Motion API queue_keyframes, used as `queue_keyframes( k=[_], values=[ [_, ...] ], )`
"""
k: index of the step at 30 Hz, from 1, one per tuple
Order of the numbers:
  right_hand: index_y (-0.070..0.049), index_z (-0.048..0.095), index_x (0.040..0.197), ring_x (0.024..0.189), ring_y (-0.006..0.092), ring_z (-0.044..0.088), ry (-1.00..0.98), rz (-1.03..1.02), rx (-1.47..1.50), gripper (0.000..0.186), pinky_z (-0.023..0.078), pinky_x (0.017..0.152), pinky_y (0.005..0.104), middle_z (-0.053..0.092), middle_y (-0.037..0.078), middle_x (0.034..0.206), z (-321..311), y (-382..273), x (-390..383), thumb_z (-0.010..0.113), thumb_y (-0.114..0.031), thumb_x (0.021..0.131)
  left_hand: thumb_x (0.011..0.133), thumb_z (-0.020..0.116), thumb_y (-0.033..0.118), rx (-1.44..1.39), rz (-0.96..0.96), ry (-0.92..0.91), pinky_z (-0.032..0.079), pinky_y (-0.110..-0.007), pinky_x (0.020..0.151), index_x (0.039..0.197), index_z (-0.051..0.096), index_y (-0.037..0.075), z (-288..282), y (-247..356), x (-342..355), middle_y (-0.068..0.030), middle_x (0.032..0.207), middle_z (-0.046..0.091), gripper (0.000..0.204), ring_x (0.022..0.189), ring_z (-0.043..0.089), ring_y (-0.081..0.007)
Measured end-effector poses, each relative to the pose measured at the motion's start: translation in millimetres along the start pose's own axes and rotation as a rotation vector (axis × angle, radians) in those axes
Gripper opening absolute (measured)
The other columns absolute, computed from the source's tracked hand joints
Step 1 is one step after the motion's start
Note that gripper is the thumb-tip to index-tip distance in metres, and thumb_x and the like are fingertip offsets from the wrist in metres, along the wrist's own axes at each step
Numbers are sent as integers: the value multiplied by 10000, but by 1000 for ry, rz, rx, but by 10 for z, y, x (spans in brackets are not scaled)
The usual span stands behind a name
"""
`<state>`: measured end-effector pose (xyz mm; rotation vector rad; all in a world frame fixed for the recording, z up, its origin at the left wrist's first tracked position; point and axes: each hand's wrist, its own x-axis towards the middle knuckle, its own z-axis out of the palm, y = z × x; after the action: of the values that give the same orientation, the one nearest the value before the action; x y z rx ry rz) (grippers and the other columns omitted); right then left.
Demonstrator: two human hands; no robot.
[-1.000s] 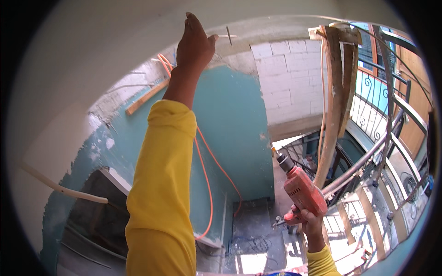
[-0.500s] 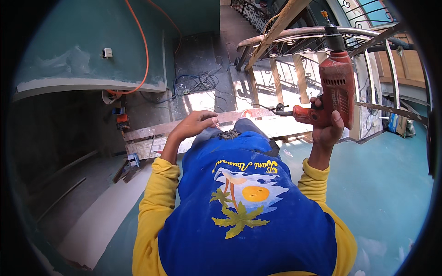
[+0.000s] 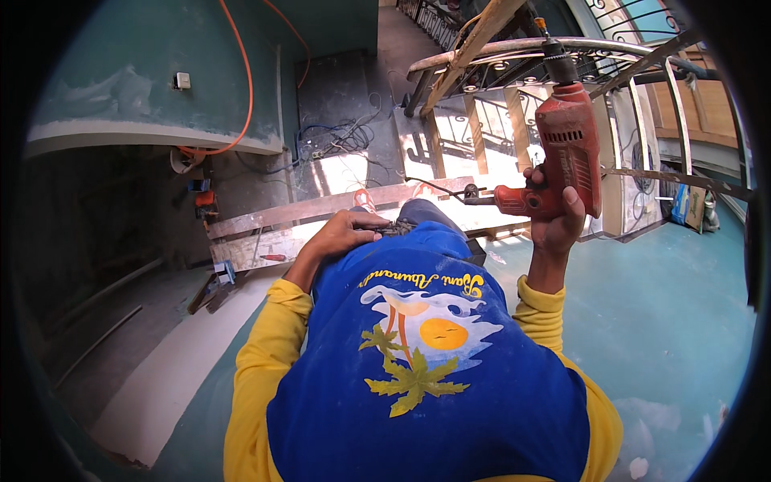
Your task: The person uses a red corded drill to make multiple holes in the ceiling. They repeatedly position the drill, activate it to drill, and then retract it to move to the next spot along the ceiling edge.
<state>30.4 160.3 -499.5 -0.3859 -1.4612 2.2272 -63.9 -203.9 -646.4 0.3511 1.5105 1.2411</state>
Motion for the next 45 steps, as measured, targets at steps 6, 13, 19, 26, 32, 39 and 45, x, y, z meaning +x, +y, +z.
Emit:
queue_keyframes(
  k=[6,13,19,26,32,39,45],
  values=[
    [38,470,1401,954,245,675,20,-2,22,651,538,985,481,659,162,1141,81,22,-113,670,-299,881,867,751,27,45,119,78,500,-314,1028,1182,763,26,30,-50,-99,-130,1223,733,315,1158,655,-200],
    [40,477,1393,947,244,678,2,-4,3,649,542,973,471,662,158,1128,124,46,-165,682,-299,880,883,729,21,-18,199,146,513,-307,968,1137,771,8,43,-156,-193,-99,1148,729,258,1056,662,-188],
    [36,476,1394,950,243,680,14,5,-17,640,544,973,460,663,157,1141,190,77,-234,685,-290,885,916,725,45,-91,160,189,530,-277,904,1126,771,-4,-25,-229,-238,-77,1083,738,220,985,665,-139],
    [44,483,1392,938,253,706,31,16,1,639,592,862,407,668,182,1142,281,103,-166,698,-266,876,948,731,112,-225,71,230,538,-237,829,1135,769,-13,-124,-344,-263,-57,991,765,228,892,676,-100],
    [47,489,1390,933,256,719,18,28,-3,637,610,815,381,674,182,1142,387,162,-92,700,-257,872,950,729,127,-171,58,203,530,-231,819,1203,753,14,-213,-254,-295,-60,1017,771,278,891,662,-84],
    [50,498,1380,937,243,716,-10,40,4,629,605,838,395,673,179,1142,492,244,7,702,-259,871,968,701,136,-132,99,218,524,-242,834,1245,745,55,-312,-246,-264,-54,1040,763,292,896,646,-88],
    [52,501,1378,931,241,718,-18,43,-7,622,605,852,404,676,184,1136,555,305,66,697,-253,873,988,678,140,-145,23,189,519,-254,825,1224,748,31,-378,-165,-357,-57,1004,743,269,904,654,-109]
  ],
)
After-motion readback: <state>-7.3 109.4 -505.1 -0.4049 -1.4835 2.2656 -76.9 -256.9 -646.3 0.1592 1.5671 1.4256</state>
